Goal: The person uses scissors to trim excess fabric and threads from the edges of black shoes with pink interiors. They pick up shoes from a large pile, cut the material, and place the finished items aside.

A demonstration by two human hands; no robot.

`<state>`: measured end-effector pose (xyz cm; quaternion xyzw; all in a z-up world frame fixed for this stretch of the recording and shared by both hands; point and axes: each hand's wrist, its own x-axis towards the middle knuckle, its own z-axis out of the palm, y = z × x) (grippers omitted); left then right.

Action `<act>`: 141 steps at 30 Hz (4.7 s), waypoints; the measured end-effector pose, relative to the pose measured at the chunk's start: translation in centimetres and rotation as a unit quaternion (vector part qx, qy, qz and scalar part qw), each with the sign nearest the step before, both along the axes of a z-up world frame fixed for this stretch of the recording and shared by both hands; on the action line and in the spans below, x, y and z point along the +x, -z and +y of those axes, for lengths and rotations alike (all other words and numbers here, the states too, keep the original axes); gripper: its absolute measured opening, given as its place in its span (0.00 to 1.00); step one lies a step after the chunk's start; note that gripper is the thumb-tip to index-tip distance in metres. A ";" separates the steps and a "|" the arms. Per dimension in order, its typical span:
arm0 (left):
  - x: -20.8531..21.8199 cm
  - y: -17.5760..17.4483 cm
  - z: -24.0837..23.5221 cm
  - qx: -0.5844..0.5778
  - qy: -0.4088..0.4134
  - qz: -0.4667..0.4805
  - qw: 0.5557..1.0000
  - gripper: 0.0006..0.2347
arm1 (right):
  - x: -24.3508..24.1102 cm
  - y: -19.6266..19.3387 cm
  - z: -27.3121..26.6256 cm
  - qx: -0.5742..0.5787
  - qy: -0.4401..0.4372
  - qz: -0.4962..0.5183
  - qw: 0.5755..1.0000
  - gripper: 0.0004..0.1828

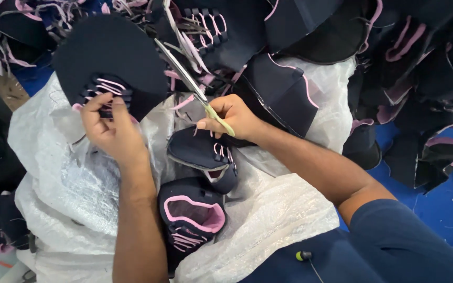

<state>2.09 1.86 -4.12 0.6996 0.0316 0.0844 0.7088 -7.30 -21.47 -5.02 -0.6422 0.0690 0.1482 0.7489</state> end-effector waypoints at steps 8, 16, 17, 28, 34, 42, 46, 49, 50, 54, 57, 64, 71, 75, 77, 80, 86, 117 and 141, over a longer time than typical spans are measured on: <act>-0.1 0.2 0.1 0.028 0.018 -0.080 0.996 0.04 | 0.0 1.5 -0.2 0.099 -0.011 -0.096 0.990 0.22; 0.0 -0.6 -0.2 0.200 0.048 -0.152 0.967 0.04 | 0.1 1.3 -0.1 0.108 0.009 -0.038 0.993 0.20; -0.1 -0.2 0.0 0.155 0.046 -0.114 0.980 0.06 | 0.2 1.2 -0.1 0.065 0.011 -0.008 0.998 0.19; -0.4 -0.3 0.8 -0.177 0.142 0.005 0.974 0.39 | 0.0 2.9 -1.5 0.149 0.097 -0.012 0.984 0.28; 0.2 1.3 2.1 -0.247 0.161 -0.034 0.955 0.28 | 0.9 0.4 -1.7 0.284 0.011 0.069 0.956 0.46; 1.7 -3.7 1.7 -0.588 0.206 0.260 0.738 0.21 | 0.8 -0.4 -1.4 0.245 0.054 0.075 0.965 0.23; 0.7 -2.6 1.8 -0.462 0.238 0.043 0.853 0.09 | 0.0 1.8 -1.4 0.156 0.051 0.011 0.986 0.14; 0.9 -2.7 2.6 -0.460 0.199 0.063 0.863 0.19 | 0.0 2.3 -1.0 0.096 0.034 -0.014 0.995 0.14; 1.0 -2.3 3.4 -0.315 0.203 0.042 0.926 0.18 | 0.0 2.4 -0.9 0.098 0.017 -0.024 0.995 0.15; 0.7 -3.1 3.5 -0.116 0.205 -0.021 0.972 0.18 | 0.2 1.6 -0.5 0.108 -0.038 -0.067 0.991 0.17; -0.3 -8.8 0.6 -0.382 0.246 0.004 0.891 0.18 | 0.1 1.2 -0.2 0.133 -0.071 -0.048 0.987 0.16; 1.6 -4.7 2.8 -0.255 0.307 0.135 0.907 0.13 | -0.2 1.8 0.1 0.054 -0.069 -0.035 0.996 0.09; 2.6 -1.4 6.7 -0.031 0.219 -0.026 0.975 0.23 | 1.3 -5.8 -0.7 -0.376 -0.011 -0.262 0.889 0.21; 2.8 -1.7 7.0 -0.031 0.110 -0.078 0.990 0.27 | 0.8 -5.7 -1.2 -0.469 0.012 -0.289 0.834 0.23; 3.1 -0.4 7.7 -0.084 0.127 -0.073 0.986 0.26 | 0.8 -5.4 -1.1 -0.477 0.008 -0.256 0.841 0.23; 2.6 -0.8 7.2 -0.131 0.152 -0.072 0.977 0.25 | 0.8 -5.2 -1.2 -0.490 -0.001 -0.214 0.845 0.23; 1.8 -1.9 6.6 -0.149 0.141 -0.039 0.978 0.23 | 1.1 -4.5 -1.5 -0.490 -0.003 -0.231 0.841 0.22; 1.7 -1.4 3.9 -0.189 0.188 0.090 0.959 0.22 | 0.8 -4.0 -0.4 -0.529 -0.008 -0.248 0.812 0.15; 3.2 9.4 6.8 0.259 0.085 -0.090 0.958 0.14 | 0.4 -2.1 -0.3 -0.488 -0.007 -0.209 0.847 0.11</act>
